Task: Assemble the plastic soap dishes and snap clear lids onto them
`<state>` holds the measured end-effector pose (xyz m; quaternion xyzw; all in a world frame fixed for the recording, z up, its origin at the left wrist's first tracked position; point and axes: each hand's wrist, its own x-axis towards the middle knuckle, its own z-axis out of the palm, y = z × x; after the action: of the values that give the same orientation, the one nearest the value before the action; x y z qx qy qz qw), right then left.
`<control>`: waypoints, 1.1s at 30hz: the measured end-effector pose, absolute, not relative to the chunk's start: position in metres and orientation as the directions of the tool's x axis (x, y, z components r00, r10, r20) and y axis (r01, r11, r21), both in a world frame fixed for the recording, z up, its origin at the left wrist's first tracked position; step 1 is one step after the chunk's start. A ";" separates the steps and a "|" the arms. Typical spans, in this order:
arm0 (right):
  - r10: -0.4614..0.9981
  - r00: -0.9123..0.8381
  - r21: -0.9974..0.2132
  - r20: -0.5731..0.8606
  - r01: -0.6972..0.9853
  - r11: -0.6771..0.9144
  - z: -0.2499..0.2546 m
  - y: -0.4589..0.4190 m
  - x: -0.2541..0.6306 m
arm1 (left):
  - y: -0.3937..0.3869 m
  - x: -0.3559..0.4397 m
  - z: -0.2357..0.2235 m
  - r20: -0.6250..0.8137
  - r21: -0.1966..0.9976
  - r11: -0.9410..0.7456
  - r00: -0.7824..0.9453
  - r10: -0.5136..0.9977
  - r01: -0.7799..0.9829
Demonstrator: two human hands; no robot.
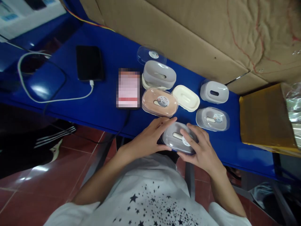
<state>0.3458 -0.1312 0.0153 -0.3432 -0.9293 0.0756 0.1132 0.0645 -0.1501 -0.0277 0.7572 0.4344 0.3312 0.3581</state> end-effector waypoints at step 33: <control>0.867 -0.115 -0.204 0.484 0.949 0.239 -0.003 -0.088 0.428 | -0.159 0.078 -0.030 0.213 0.623 -0.445 0.408 0.888 0.643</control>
<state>0.4280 -0.0881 -0.0027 -0.6117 -0.7424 -0.0781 0.2617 0.0782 -0.1589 -0.0304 0.8072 0.4742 0.2665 0.2294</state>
